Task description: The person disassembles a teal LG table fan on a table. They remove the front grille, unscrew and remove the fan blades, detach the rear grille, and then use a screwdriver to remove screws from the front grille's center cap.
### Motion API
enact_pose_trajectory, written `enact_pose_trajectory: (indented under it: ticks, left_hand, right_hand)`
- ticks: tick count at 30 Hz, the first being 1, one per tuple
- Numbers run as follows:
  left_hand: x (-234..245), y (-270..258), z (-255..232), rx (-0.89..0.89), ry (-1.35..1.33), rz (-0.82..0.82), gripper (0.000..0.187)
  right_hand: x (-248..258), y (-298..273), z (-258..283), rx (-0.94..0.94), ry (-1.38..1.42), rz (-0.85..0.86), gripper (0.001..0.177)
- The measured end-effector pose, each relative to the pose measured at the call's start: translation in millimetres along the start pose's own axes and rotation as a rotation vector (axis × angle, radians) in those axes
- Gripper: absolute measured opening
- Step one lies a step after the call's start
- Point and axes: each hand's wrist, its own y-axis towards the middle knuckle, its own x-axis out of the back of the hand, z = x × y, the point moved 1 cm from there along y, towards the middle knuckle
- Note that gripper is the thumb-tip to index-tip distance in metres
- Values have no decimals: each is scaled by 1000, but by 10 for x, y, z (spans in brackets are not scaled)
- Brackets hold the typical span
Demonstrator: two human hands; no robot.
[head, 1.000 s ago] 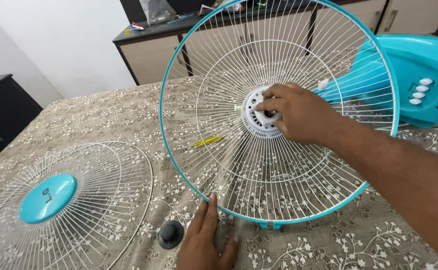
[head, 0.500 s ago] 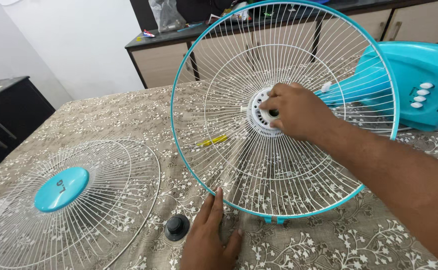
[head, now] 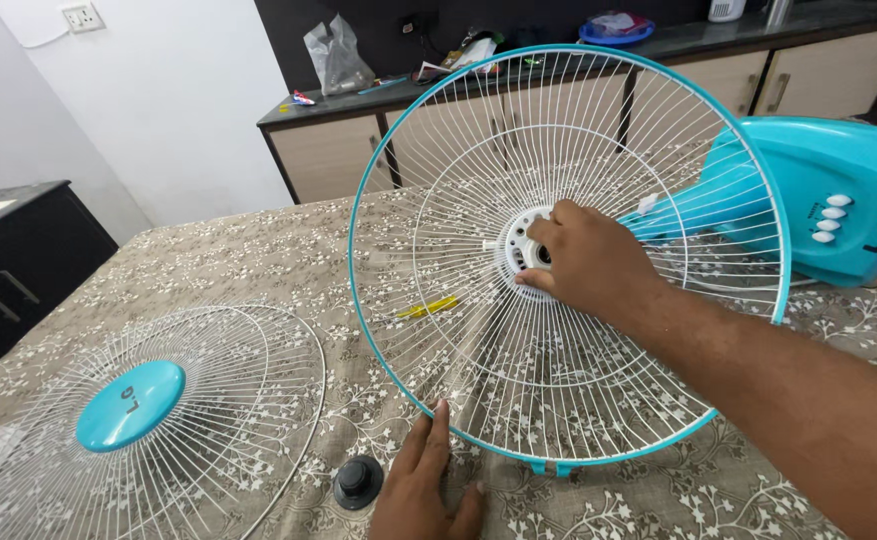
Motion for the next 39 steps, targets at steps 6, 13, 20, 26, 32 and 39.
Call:
enact_pose_trajectory:
  ticks: [6,13,20,26,32,39]
  left_hand:
    - [-13,-24,29,-16,-37,-23,105]
    - [28,-10,-27,34,-23,52,103]
    - [83,-16,-109,72,-8,69,103]
    - [139,-44,-200,73,-35,40,99]
    - [175,-107,-274,106,-27,33,100]
    - [199,-95,-310,61,-7,9,99]
  right_hand:
    - [57,45,19,91,-32,25,46]
    - [3,85,-97,361,-8,43,44]
    - [79,7,-2,220,0,-95,69]
    - [96,-60,67,-163,40,131,53]
    - [-55,48,-207,441,-129,-44,45]
    - [-36,14,-189,301,-101,-4,83]
